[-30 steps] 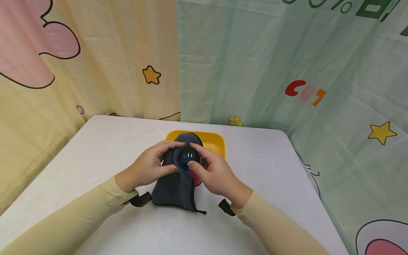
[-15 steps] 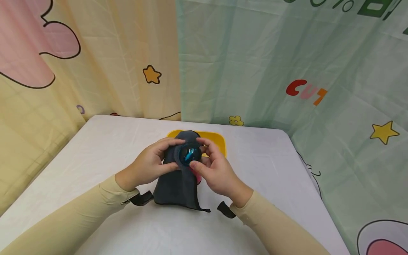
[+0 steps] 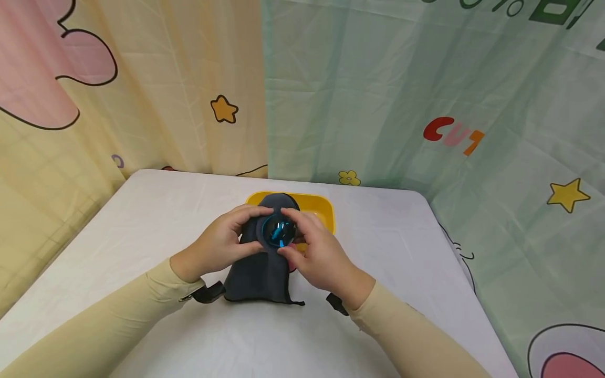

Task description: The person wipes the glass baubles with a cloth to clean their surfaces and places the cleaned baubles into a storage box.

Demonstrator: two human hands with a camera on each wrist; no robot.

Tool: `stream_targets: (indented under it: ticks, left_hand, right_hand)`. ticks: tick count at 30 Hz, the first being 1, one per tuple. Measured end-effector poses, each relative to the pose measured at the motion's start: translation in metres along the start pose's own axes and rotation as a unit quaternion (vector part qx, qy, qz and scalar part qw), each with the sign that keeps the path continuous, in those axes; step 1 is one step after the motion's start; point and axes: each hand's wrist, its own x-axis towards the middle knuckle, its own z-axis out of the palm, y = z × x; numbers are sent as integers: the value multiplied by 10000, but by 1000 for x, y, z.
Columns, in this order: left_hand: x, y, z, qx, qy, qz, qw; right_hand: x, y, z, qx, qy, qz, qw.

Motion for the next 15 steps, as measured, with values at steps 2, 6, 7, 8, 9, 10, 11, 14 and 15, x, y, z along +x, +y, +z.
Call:
stream_targets:
  ticks: [2,6,7,8,9,10,11,14,15]
  left_hand:
    - [0,0,-1,28,25,17,10000]
    - [1,3,-2,-58,60,76,9999]
    - [2,4,-3,-99,67,84,9999]
    - [2,4,-3,-149,63,84,9998]
    - [2,5,-3,-207,41,65,9998]
    - [2,5,-3,-254,26,44,9997]
    - [2,5,-3,-299,4,10,9996]
    - [0,5,-3,-425,-51,-61,9991]
    - [0,5,-3,-442,-68,-61,9990]
  right_hand:
    - [0,1,-3,345,-145,125,9992]
    - [0,5,-7,2187,-691,742,9705]
    - [0,6,-7,2594,-823,899,9580]
    - [0,7,-8,2854,-920,987,9488]
    - [1,7,-8,2910,-985,1012,9462]
    - [1,7,-8,2817,-1021,993,9489]
    - [1,6,-7,2602,-1003,942,9557]
    - [1,5,-6,1518,-549,681,9845]
    - [1,4,-5,1232,-381,609,9898]
